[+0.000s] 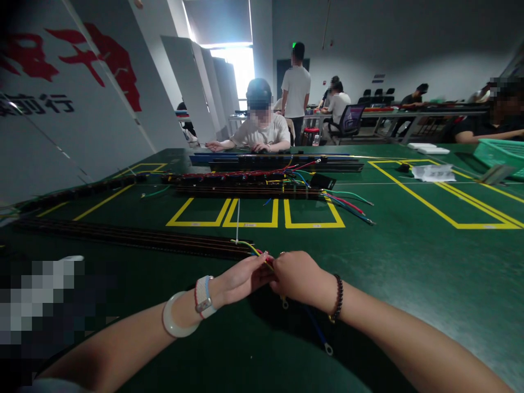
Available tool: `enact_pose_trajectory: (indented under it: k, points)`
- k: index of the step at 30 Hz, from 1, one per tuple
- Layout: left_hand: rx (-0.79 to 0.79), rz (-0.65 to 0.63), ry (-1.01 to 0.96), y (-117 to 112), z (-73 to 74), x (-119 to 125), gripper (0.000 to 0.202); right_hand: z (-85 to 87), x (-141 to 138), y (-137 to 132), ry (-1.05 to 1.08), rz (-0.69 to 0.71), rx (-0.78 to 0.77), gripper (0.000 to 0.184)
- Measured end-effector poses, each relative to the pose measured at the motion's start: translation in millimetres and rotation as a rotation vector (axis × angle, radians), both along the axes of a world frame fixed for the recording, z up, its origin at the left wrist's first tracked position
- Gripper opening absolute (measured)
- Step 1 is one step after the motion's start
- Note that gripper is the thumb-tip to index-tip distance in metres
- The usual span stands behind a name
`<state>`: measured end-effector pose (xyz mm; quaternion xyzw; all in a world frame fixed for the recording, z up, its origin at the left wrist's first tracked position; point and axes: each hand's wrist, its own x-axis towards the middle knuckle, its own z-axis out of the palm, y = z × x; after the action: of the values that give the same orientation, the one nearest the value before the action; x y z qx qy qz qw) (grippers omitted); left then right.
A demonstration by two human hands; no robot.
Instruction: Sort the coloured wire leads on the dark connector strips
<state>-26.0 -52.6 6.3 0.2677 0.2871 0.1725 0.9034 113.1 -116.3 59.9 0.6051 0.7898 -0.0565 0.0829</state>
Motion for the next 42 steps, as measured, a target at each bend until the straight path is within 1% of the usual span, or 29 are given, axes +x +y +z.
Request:
enact_pose_trajectory:
  k: [3,5,9,12,15,18,20,21,24,26,28,31,34,37,39,42]
  points:
    - [0.006,0.024,0.012,-0.7,1.0,0.8,0.019,5.7,4.9,3.3,0.076,-0.035,-0.075,0.021]
    - [0.014,0.029,-0.001,-0.8,-0.3,1.1,0.018,8.7,7.3,5.8,0.110,-0.063,-0.097,0.020]
    - [0.033,0.020,-0.045,0.4,-6.7,1.1,0.021,9.9,13.4,12.5,0.206,-0.081,-0.126,0.026]
    - [0.054,-0.006,-0.085,0.9,-8.7,1.0,0.024,9.3,22.8,18.6,0.359,-0.102,-0.236,0.031]
    - [0.076,-0.005,-0.091,-0.8,-3.6,0.7,0.021,9.7,34.9,24.0,0.516,-0.166,-0.345,0.036]
    - [0.074,0.015,-0.035,-3.5,4.6,0.1,0.019,9.4,47.4,30.2,0.596,-0.255,-0.343,0.034]
    - [0.070,0.008,-0.003,-4.3,8.0,-0.7,0.018,5.7,56.1,36.5,0.588,-0.292,-0.283,0.031]
    - [0.071,-0.002,0.011,-4.2,8.5,-1.1,0.018,2.1,60.7,40.6,0.563,-0.302,-0.212,0.030]
    - [0.114,-0.048,0.031,-2.7,6.0,-2.5,0.022,-16.1,73.9,55.3,0.463,-0.266,0.100,0.026]
    - [0.153,-0.072,0.013,-1.3,2.7,-3.1,0.025,-32.0,80.6,65.0,0.437,-0.213,0.248,0.024]
    - [0.178,-0.084,-0.009,-0.4,-0.1,-3.3,0.027,-46.8,84.2,73.0,0.417,-0.180,0.308,0.027]
    - [0.195,-0.087,0.035,0.2,-2.4,-3.0,0.027,-62.0,83.9,81.3,0.356,-0.203,0.390,0.029]
    - [0.198,-0.097,0.052,0.6,-3.6,-2.5,0.028,-69.3,80.5,87.0,0.280,-0.248,0.464,0.028]
    - [0.198,-0.093,0.046,0.3,-2.5,-2.3,0.028,-73.2,79.6,89.4,0.236,-0.227,0.518,0.029]
    - [0.183,-0.080,0.058,-0.6,0.4,-2.8,0.026,-74.4,81.5,87.3,0.198,-0.153,0.577,0.030]
    - [0.152,-0.077,0.071,-1.9,5.8,-3.9,0.025,-70.9,85.8,75.1,0.158,0.036,0.701,0.031]
